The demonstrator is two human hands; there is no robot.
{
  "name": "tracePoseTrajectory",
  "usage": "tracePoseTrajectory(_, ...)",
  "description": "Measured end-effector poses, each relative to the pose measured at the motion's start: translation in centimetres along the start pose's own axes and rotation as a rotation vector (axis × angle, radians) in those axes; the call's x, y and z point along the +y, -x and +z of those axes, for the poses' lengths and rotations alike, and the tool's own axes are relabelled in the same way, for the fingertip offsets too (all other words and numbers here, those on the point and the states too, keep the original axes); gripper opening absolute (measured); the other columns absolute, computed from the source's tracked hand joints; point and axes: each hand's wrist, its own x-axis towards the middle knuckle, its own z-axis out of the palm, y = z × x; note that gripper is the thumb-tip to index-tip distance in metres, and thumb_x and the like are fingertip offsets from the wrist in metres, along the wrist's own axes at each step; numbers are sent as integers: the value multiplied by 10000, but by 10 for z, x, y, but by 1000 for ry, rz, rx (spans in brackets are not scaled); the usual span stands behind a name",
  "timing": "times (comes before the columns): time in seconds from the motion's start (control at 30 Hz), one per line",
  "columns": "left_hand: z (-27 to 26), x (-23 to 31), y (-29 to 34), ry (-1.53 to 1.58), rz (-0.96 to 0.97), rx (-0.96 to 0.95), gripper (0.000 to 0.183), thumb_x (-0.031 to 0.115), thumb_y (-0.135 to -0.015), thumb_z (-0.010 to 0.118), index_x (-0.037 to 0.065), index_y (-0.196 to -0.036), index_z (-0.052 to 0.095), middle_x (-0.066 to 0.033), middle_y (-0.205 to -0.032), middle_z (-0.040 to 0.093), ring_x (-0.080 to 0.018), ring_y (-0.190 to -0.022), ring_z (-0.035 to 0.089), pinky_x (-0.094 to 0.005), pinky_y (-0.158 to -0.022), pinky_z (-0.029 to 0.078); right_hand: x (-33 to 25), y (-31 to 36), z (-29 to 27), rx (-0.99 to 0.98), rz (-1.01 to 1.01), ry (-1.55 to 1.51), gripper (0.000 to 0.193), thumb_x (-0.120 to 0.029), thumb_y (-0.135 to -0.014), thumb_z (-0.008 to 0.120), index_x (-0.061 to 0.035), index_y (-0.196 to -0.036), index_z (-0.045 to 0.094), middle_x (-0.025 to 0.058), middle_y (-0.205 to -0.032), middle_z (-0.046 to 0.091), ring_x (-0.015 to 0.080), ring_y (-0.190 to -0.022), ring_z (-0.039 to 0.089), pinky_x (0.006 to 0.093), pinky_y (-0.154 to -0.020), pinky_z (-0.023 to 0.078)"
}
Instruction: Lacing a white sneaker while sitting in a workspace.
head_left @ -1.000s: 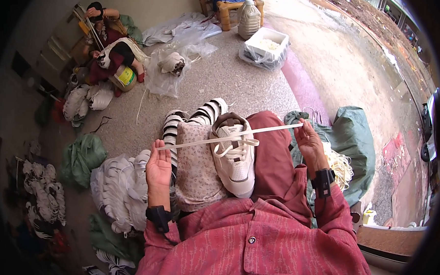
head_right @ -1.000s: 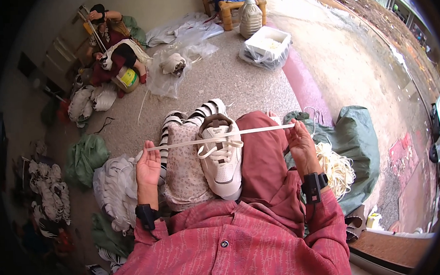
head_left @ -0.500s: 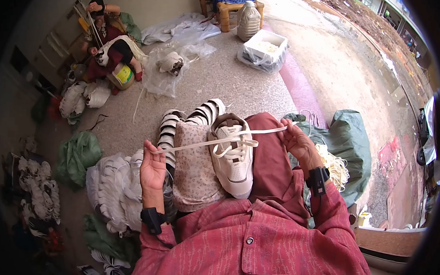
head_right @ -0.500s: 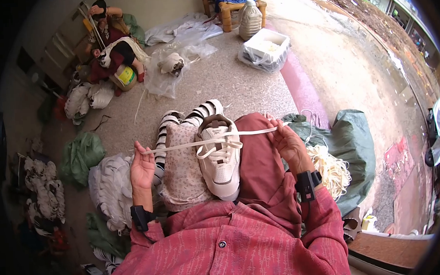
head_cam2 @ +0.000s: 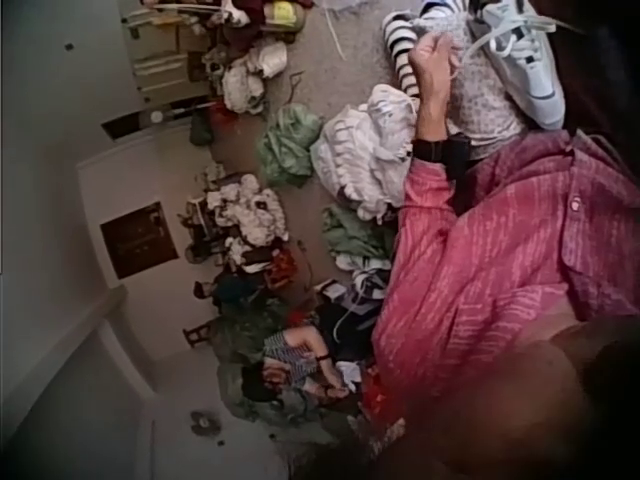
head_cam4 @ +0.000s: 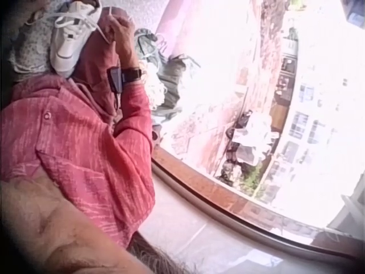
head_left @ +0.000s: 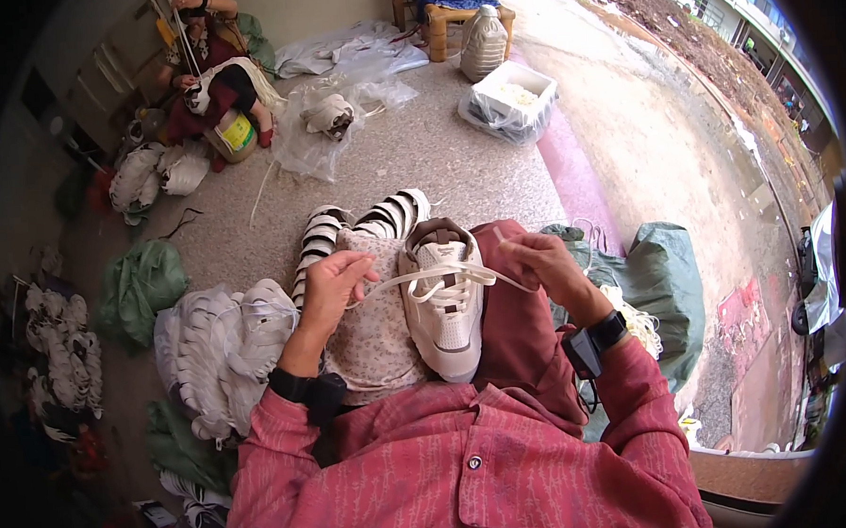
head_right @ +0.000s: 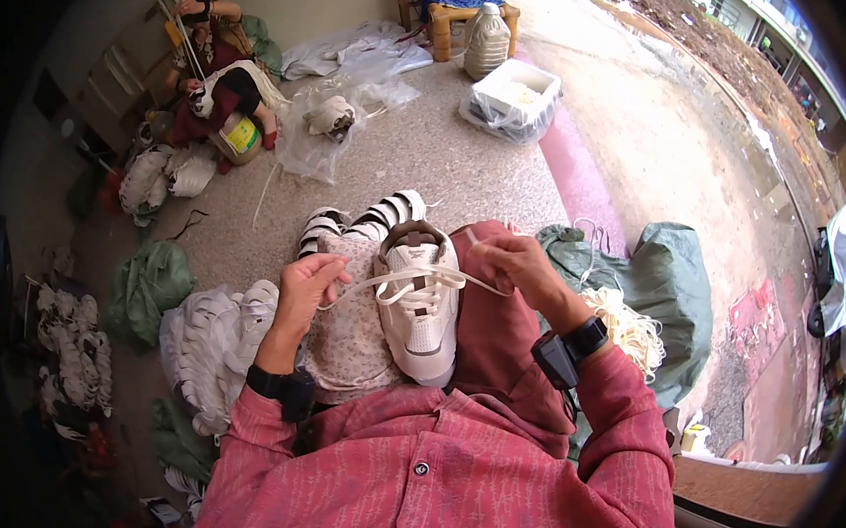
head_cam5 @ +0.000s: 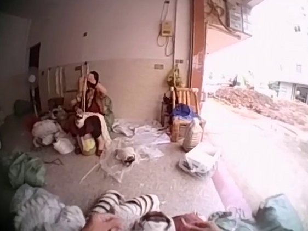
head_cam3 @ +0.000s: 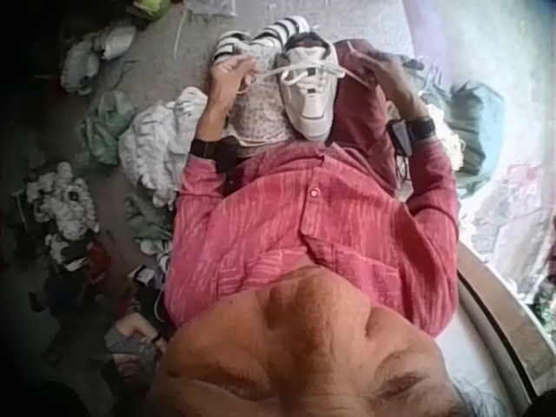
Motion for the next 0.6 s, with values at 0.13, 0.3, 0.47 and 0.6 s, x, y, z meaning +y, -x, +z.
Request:
tracePoseTrajectory(0.13,18,1,-8,-201,-28,-63,170,164,-935,636,12,-964,707,6,-716,643,-17,-554,489,-177,-494,373,-9,-1,13,-152,32,202,268,-286,-982,595,-39,-964,695,-95,-688,527,-7,-571,421,180,-485,298)
tracePoseTrajectory(0.3,26,-2,-3,-241,3,-164,179,158,-935,624,-1,-927,706,41,-719,619,-38,-652,520,-207,-590,425,-7,-4,17,-194,-26,281,268,-291,-980,592,-49,-955,708,-109,-696,538,-19,-580,419,177,-493,290)
tracePoseTrajectory(0.47,28,-2,2,-239,-20,-188,193,175,-928,626,0,-901,702,51,-755,627,-33,-688,526,-200,-623,434,-7,-3,15,-170,68,194,254,-250,-970,597,-45,-850,686,-82,-657,518,9,-552,432,194,-470,304)
tracePoseTrajectory(0.6,27,-6,-2,-156,-57,-188,198,185,-915,610,9,-876,692,41,-766,622,-34,-709,524,-195,-639,425,-10,-3,17,-183,49,166,265,-237,-966,586,-80,-760,640,-77,-598,474,16,-482,367,204,-434,250)
